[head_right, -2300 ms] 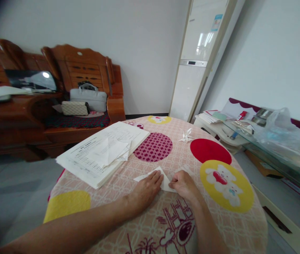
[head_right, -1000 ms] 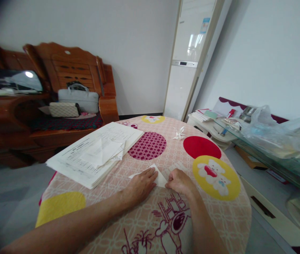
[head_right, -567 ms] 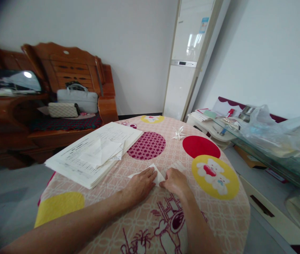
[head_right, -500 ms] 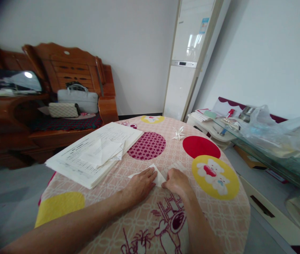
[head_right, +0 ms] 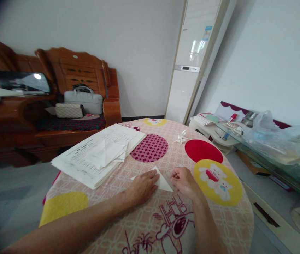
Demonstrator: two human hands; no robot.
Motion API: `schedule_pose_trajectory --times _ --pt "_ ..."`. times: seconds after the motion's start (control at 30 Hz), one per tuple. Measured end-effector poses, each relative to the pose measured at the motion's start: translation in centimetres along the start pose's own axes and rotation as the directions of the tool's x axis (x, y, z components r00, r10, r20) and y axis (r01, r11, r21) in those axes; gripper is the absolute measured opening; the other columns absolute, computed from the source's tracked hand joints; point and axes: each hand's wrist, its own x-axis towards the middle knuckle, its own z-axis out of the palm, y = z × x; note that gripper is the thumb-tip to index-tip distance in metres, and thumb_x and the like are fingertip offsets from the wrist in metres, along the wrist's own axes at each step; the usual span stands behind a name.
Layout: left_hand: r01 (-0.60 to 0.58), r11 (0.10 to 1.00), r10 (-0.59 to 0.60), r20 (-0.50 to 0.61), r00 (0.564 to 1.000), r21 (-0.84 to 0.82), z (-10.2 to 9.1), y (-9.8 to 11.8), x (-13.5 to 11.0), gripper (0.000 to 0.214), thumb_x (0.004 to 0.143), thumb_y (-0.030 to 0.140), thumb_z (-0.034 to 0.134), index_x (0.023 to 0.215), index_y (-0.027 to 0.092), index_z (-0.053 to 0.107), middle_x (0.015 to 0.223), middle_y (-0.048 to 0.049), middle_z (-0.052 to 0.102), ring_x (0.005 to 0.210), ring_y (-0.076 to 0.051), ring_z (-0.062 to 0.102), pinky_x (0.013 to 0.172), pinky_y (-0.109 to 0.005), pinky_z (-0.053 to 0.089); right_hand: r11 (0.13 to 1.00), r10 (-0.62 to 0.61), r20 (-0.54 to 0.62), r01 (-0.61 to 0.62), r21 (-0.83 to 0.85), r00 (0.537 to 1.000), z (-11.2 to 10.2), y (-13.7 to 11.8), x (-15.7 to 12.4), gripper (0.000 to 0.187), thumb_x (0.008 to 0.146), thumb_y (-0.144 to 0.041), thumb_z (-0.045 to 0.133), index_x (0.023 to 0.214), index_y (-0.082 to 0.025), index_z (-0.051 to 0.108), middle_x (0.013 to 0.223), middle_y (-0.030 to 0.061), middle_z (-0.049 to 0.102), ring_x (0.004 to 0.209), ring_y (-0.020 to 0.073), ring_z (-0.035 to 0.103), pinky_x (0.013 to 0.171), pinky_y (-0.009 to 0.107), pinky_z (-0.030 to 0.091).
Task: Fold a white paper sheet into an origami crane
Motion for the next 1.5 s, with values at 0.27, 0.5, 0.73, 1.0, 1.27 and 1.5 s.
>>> schedule_pose_trajectory --times 0.27,0.5,0.73,1.0,1.27,1.5 --pt "0.042 0.999 -0.043 -0.030 0.999 -0.025 0.1 -0.5 0.4 0.017 0.090 0.022 0.049 0.097 0.018 0.063 0.106 -0.0073 0.064 0.102 -0.023 0.060 0.087 -0.034 0.051 0.993 0.071 0.108 -0.080 0.086 0.992 3.8 -1.4 1.0 0.011 0.072 -0.007 0.049 0.073 -0.017 0.055 0.048 -0.0042 0.053 0.039 0.0108 0.053 0.035 0.017 0.035" --pt "0.054 0.994 -0.056 -0.024 0.998 -0.093 -0.2 -1.3 0.7 0.017 0.088 0.019 0.050 0.090 0.018 0.066 0.105 -0.0061 0.067 0.100 -0.022 0.063 0.087 -0.032 0.051 0.999 0.007 0.053 -0.005 -0.037 0.999 3.8 -1.6 0.9 0.011 0.063 -0.005 0.059 0.065 -0.015 0.060 0.049 -0.0044 0.053 0.043 0.0089 0.051 0.044 0.018 0.034" --pt "0.103 0.979 -0.093 0.066 0.994 -0.176 -0.8 -1.9 0.6 0.034 0.084 0.020 0.055 0.116 0.024 0.064 0.135 -0.0045 0.057 0.124 -0.023 0.053 0.104 -0.036 0.043 0.979 -0.029 -0.041 0.020 -0.203 0.999 4.6 -2.1 1.2 0.003 0.061 -0.014 0.069 0.063 -0.014 0.066 0.062 0.0022 0.064 0.062 0.0146 0.058 0.056 0.023 0.036" --pt "0.095 0.988 -0.100 -0.038 0.994 -0.120 0.2 -0.7 0.0 0.036 0.084 0.031 0.055 0.119 0.020 0.058 0.134 -0.0083 0.056 0.121 -0.025 0.054 0.101 -0.038 0.046 0.998 0.034 0.029 -0.032 -0.062 0.999 4.0 -1.5 1.0 0.009 0.063 -0.009 0.059 0.068 -0.016 0.060 0.052 -0.0032 0.055 0.046 0.0103 0.053 0.045 0.020 0.034" --pt "0.083 0.992 -0.089 -0.059 0.994 -0.090 0.1 -1.0 -0.7 0.039 0.084 0.023 0.052 0.123 0.022 0.057 0.137 -0.0103 0.053 0.121 -0.026 0.054 0.101 -0.039 0.047 0.997 0.079 0.047 -0.080 0.011 0.996 4.0 -1.8 0.7 0.012 0.063 -0.006 0.057 0.067 -0.017 0.057 0.047 -0.0058 0.050 0.039 0.0086 0.049 0.039 0.018 0.031" --pt "0.114 0.986 -0.126 -0.097 0.987 -0.119 0.1 -1.8 -1.7 0.047 0.083 0.015 0.051 0.128 0.021 0.058 0.139 -0.0117 0.052 0.122 -0.025 0.055 0.103 -0.038 0.045 0.999 0.054 0.048 -0.054 -0.003 0.997 4.0 -1.5 0.9 0.010 0.062 -0.007 0.057 0.067 -0.016 0.058 0.047 -0.0043 0.053 0.040 0.0091 0.050 0.039 0.018 0.033"
